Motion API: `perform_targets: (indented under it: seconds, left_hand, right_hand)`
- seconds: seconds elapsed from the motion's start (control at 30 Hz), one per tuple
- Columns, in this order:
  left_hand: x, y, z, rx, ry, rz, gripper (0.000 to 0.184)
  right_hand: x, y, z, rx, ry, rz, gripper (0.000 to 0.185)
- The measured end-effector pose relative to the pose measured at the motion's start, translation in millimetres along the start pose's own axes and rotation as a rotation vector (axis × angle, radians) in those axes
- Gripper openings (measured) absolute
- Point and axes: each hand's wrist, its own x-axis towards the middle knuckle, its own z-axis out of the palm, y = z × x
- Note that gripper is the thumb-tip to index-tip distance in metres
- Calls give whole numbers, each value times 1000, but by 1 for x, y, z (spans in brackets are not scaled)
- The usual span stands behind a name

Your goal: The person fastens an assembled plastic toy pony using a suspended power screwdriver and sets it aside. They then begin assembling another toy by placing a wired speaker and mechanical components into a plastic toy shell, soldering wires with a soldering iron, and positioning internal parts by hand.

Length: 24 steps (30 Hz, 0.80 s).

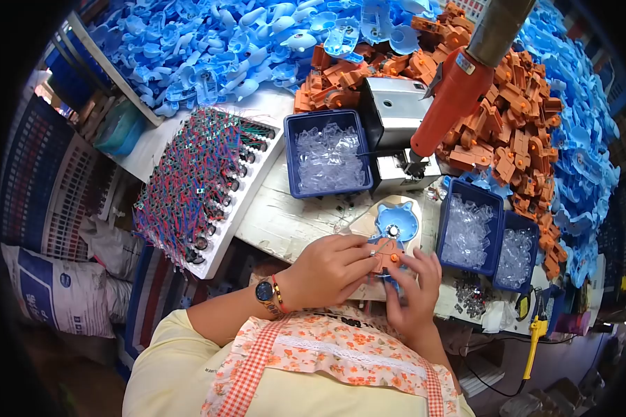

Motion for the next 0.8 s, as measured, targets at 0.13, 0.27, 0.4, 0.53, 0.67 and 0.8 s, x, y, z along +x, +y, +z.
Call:
perform_targets:
  seconds: [0.13,0.27,0.4,0.53,0.67,0.8]
  left_hand:
    - [-10,1,9,-11,56,-4,42]
    - [-9,2,13,27,83,-5,42]
    - [-11,0,14,41,72,13,41]
    - [-10,3,12,77,85,16,36]
    - [-11,0,15,64,143,0,27]
    - [-13,-7,21,-22,180,-20,22]
  right_hand:
    - [-23,-4,-2,-8,57,-150,39]
    - [-7,-17,-9,-20,32,-430,25]
    - [-4,-17,-4,103,-11,-437,28]
    - [2,-15,-10,239,101,-285,29]
    - [9,-3,-18,104,205,-136,26]
    - [11,14,-17,46,238,41,20]
